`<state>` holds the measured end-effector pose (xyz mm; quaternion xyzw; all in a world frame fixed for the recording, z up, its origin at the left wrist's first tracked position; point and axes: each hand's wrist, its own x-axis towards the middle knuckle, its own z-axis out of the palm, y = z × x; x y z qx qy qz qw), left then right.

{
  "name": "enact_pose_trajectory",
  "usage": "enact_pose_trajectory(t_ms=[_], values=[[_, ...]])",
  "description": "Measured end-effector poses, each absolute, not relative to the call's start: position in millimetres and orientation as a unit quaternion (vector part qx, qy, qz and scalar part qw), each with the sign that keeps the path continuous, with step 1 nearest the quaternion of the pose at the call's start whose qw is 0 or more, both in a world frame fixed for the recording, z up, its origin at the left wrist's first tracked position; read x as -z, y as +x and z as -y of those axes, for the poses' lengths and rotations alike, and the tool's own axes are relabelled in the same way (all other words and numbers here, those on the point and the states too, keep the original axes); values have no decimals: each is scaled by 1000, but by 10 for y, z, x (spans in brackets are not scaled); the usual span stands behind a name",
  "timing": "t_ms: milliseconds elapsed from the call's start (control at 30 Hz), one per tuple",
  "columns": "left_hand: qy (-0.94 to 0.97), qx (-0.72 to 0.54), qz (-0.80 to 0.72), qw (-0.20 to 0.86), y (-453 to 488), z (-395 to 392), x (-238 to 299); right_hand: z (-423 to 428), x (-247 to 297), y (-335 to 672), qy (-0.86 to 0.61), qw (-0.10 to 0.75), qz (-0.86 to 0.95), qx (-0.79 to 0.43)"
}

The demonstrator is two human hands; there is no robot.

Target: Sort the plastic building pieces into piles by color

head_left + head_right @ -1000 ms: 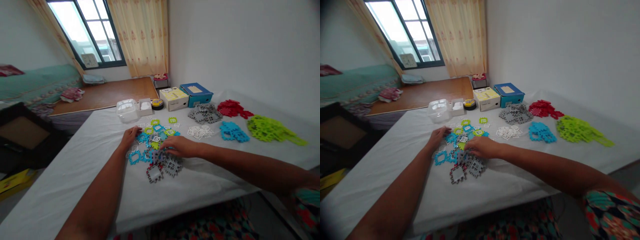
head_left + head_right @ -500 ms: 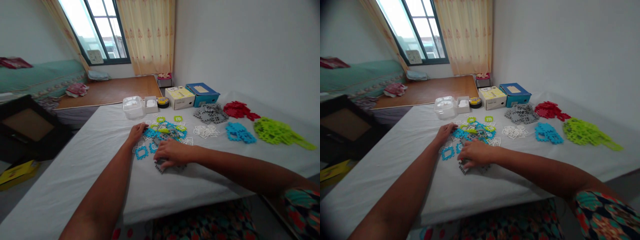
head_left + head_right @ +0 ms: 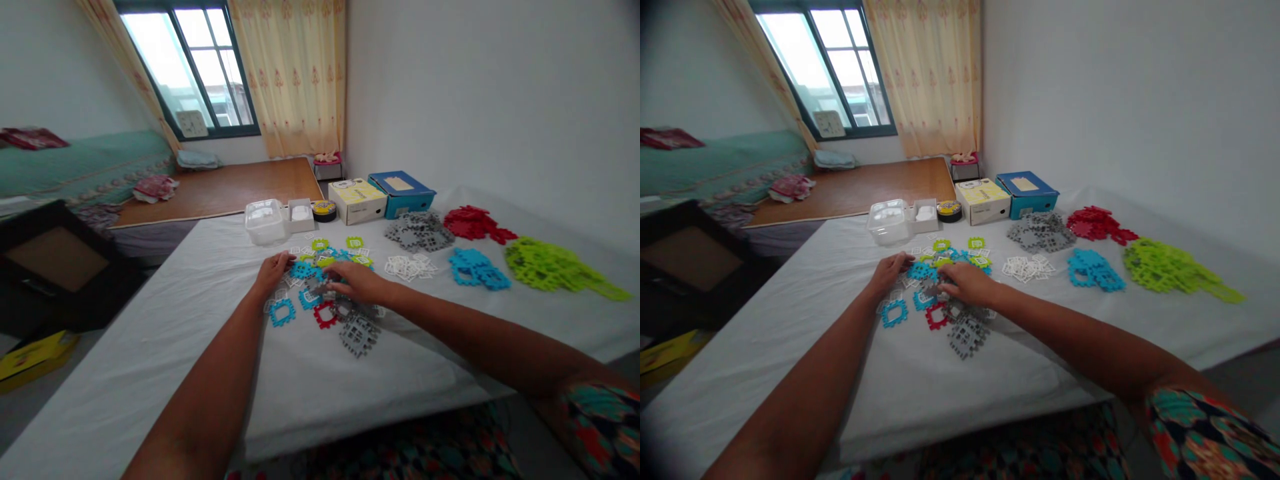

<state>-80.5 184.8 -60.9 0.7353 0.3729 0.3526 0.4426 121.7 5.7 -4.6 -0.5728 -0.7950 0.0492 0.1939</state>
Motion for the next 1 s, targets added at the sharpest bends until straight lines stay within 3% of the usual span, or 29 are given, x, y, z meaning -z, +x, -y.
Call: enact_pose_trajectory(t_ms=[100,300,467,867,1000], values=[[735,-350,-374,445,-801,-1856,622,7,6,1156,-555,190,809,25],[740,-352,-376,434,-804,-1862,646,175,101,887,-450,35,892,22],[750,-346,-368,426,-820,-1853,620,130,169,854,-431,15,898,91],[759,-312,-404,403,-878,-1909,546,225,170,855,-412,87,905,63],[753,-306,-408,415,-899,-1921,528,184,101,914,-414,219,875,-120]])
